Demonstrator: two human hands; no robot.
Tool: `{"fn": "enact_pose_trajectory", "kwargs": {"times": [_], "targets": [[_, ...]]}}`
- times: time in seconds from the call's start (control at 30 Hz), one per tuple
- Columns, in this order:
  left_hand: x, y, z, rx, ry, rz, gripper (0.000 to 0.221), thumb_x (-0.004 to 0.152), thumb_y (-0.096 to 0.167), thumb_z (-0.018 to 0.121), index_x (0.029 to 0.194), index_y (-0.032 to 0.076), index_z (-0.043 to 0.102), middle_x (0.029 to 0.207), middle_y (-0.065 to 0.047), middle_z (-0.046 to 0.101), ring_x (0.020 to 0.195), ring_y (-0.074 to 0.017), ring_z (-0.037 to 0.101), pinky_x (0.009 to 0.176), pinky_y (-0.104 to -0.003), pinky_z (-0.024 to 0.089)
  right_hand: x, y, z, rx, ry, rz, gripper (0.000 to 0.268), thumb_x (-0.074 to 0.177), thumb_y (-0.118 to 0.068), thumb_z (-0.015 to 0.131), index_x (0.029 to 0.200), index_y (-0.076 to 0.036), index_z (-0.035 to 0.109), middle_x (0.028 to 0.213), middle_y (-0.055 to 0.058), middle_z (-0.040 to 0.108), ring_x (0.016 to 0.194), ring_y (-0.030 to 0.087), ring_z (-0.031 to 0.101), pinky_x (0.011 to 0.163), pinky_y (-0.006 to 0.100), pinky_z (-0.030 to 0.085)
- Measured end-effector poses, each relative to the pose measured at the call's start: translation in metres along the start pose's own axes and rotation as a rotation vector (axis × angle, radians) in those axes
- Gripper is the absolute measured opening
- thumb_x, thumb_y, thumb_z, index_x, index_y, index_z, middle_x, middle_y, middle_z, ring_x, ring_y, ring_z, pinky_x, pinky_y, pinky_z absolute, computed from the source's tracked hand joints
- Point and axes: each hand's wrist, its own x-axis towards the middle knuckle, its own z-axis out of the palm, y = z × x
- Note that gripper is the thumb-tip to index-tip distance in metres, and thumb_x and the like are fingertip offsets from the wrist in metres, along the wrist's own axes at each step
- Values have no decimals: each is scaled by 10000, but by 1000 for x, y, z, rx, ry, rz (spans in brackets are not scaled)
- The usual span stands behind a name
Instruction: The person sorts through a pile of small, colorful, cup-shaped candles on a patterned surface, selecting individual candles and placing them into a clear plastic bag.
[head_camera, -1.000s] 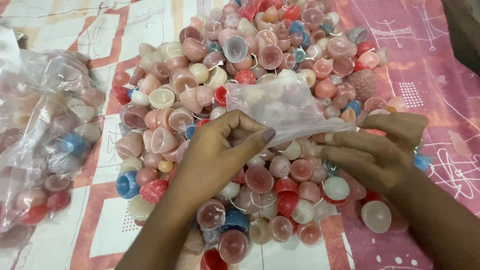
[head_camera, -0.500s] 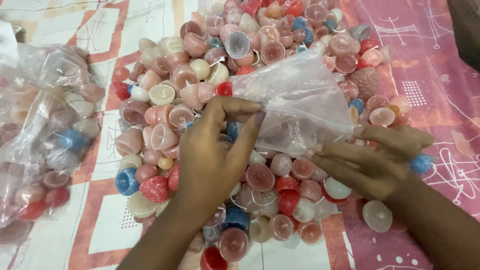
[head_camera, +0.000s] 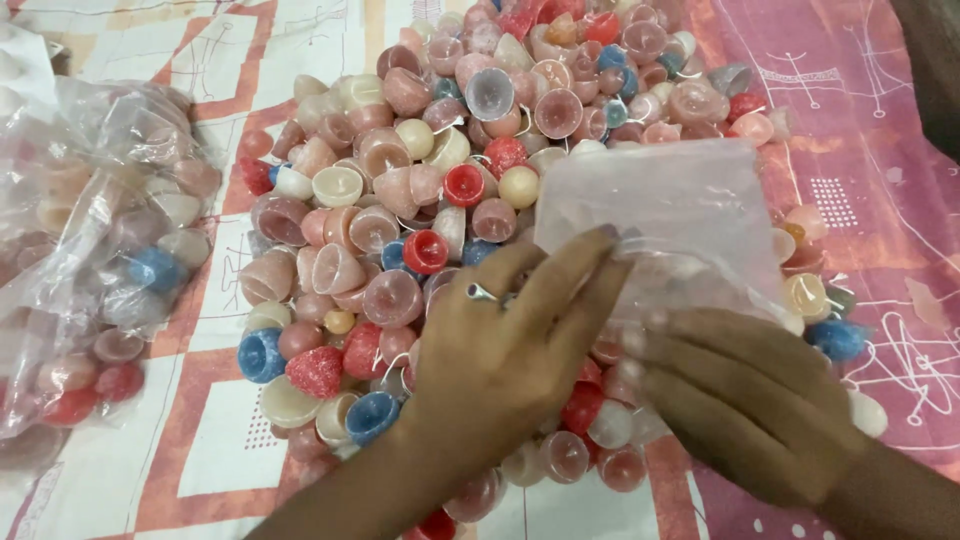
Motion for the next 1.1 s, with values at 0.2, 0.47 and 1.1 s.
{"fn": "enact_pose_trajectory", "kwargs": {"times": [0.2,0.47,1.1], "targets": [[-1,29,9,-96,-6,101,436,880,147,671,1299,30,702,1342,-64,587,1012,-234,619,784,-363,536,-29,16,44,-68,-562,283,563,793,-174,721,1320,-16,601,1252,175,658,1086,336,656,854,456,559],[-15,46,28,-115,-27,138,336,845,165,707,1143,21,759,1275,-46,597,908,-186,599,658,-322,502,-16,28,35,-54,-650,159,646,724,-142,678,1356,-43,587,1328,186,635,1114,349,656,803,439,564],[21,-51,-67,80,225,-96,538,890,-109,643,1406,31,584,1376,-77,490,1064,-273,576,932,-407,492,41,58,7,-105,-257,256,228,1029,-81,672,1254,-111,699,1214,93,731,1119,249,711,965,386,567]]}}
